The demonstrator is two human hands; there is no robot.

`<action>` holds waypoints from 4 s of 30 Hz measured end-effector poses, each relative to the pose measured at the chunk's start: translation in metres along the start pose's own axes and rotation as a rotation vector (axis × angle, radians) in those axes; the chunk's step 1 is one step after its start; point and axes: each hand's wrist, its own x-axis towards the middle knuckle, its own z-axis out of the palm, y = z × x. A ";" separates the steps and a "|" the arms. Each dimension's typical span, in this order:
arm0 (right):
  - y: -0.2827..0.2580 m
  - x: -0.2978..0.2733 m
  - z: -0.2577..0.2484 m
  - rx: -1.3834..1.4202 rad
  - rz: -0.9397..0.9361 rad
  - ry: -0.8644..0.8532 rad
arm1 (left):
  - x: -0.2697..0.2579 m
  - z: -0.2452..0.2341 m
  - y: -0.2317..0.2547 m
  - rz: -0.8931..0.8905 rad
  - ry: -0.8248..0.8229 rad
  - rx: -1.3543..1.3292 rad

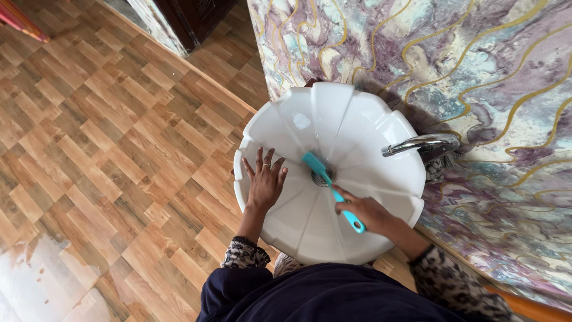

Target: The person scrubs the interior of a white pedestal sink using a blue handheld brush.

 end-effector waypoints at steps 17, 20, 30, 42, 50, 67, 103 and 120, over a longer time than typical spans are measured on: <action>-0.035 -0.020 -0.008 -0.055 0.268 0.138 | -0.003 0.005 -0.004 0.024 0.031 -0.016; -0.023 -0.024 -0.024 -0.280 0.402 0.162 | -0.003 0.006 -0.004 0.023 0.024 -0.022; -0.045 -0.052 -0.009 0.294 0.041 0.144 | -0.004 0.004 -0.003 0.021 0.018 -0.030; -0.077 -0.016 0.008 -0.151 0.176 -0.224 | -0.002 -0.002 -0.002 -0.008 0.035 -0.025; -0.082 -0.083 -0.088 -0.202 0.345 0.060 | -0.002 0.002 -0.005 0.015 0.059 -0.003; -0.094 -0.017 -0.066 -0.115 0.144 0.074 | -0.003 0.000 -0.002 0.009 0.062 -0.061; -0.193 -0.028 -0.029 0.102 0.328 0.210 | -0.008 0.009 0.001 0.285 -0.055 -0.127; -0.223 -0.053 0.013 0.179 0.232 0.225 | -0.023 0.027 -0.006 0.387 -0.087 -0.060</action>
